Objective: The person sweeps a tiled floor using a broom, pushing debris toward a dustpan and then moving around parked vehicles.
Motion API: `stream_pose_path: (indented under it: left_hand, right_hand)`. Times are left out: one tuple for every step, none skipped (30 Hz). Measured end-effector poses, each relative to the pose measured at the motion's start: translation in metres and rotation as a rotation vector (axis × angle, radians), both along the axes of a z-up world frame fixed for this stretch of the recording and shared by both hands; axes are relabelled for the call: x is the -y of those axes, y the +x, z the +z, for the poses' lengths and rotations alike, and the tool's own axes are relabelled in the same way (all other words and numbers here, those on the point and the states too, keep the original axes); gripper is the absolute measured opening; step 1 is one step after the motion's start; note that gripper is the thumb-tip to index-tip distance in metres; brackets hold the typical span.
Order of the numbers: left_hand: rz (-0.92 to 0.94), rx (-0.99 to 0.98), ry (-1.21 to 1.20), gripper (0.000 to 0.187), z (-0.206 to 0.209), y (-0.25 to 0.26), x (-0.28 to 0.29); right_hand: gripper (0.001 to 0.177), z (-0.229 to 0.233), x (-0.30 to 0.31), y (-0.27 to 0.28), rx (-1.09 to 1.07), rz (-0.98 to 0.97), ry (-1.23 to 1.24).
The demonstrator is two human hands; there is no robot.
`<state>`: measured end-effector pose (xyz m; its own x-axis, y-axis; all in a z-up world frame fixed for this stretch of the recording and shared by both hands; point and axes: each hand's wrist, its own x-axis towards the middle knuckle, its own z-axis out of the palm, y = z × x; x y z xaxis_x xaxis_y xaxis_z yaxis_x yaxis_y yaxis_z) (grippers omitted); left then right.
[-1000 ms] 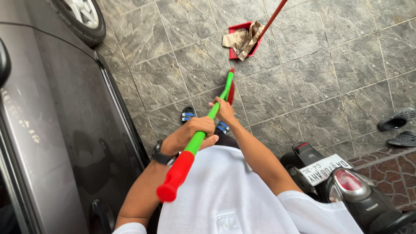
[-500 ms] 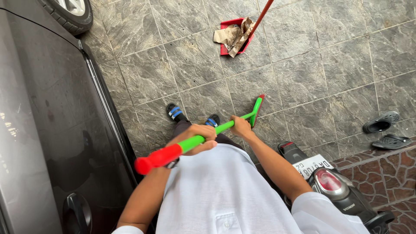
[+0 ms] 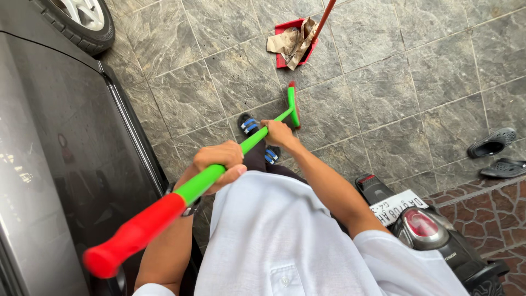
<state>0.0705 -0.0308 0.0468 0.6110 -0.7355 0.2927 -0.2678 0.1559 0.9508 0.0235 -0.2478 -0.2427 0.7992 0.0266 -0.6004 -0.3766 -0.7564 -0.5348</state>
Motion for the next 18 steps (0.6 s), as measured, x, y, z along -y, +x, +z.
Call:
stream_pose_path:
  left_hand:
    - [-0.005, -0.005, 0.003, 0.025, 0.003, 0.001, -0.004]
    - [0.029, -0.043, 0.007, 0.026, 0.004, 0.006, -0.008]
    - [0.063, -0.081, 0.012, 0.028, 0.003, 0.011, -0.012]
    - [0.054, -0.078, 0.004, 0.028, -0.001, 0.013, -0.010]
    - [0.121, -0.137, 0.005, 0.026, -0.009, 0.016, -0.006]
    - [0.189, -0.199, 0.007, 0.025, -0.018, 0.020, -0.001]
    - [0.181, -0.200, 0.001, 0.025, -0.028, 0.025, 0.002]
    - [0.188, -0.195, 0.010, 0.024, -0.038, 0.028, 0.006]
    - [0.195, -0.191, 0.019, 0.023, -0.047, 0.031, 0.008]
    - [0.203, -0.193, 0.019, 0.023, -0.055, 0.034, 0.010]
    - [0.202, -0.150, 0.003, 0.023, -0.061, 0.038, 0.013]
    - [0.209, -0.108, -0.014, 0.024, -0.066, 0.042, 0.015]
    - [0.225, -0.110, -0.015, 0.024, -0.070, 0.048, 0.015]
    - [0.230, -0.163, 0.004, 0.026, -0.072, 0.054, 0.014]
    - [0.235, -0.217, 0.022, 0.029, -0.074, 0.060, 0.014]
    - [0.253, -0.220, 0.021, 0.029, -0.075, 0.066, 0.014]
    - [0.263, -0.188, 0.019, 0.029, -0.076, 0.072, 0.014]
    - [0.268, -0.158, 0.017, 0.030, -0.077, 0.076, 0.015]
  right_hand:
    - [0.017, 0.002, 0.000, 0.001, -0.005, -0.005, 0.003]
    - [0.023, 0.001, 0.003, 0.007, 0.012, 0.000, -0.008]
    - [0.028, -0.003, 0.006, 0.014, 0.028, 0.005, -0.019]
    - [0.028, -0.010, 0.012, 0.020, 0.031, -0.003, -0.027]
    - [0.027, -0.019, 0.018, 0.028, 0.001, 0.014, -0.055]
    - [0.026, -0.030, 0.023, 0.034, -0.033, 0.032, -0.083]
    - [0.026, -0.042, 0.030, 0.043, -0.033, 0.024, -0.090]
    - [0.025, -0.054, 0.036, 0.051, -0.050, 0.057, -0.098]
    - [0.025, -0.064, 0.042, 0.057, -0.067, 0.090, -0.106]
    - [0.025, -0.073, 0.045, 0.064, -0.069, 0.098, -0.105]
    - [0.021, -0.079, 0.047, 0.072, -0.050, 0.087, -0.108]
    - [0.018, -0.084, 0.051, 0.080, -0.031, 0.083, -0.111]
    - [0.018, -0.088, 0.054, 0.089, -0.032, 0.099, -0.112]
    - [0.020, -0.092, 0.055, 0.097, -0.016, 0.118, -0.098]
    - [0.022, -0.096, 0.055, 0.104, 0.000, 0.137, -0.083]
    - [0.022, -0.099, 0.055, 0.112, -0.002, 0.155, -0.082]
    - [0.021, -0.102, 0.055, 0.119, 0.000, 0.151, -0.086]
    - [0.020, -0.104, 0.057, 0.124, 0.001, 0.142, -0.092]
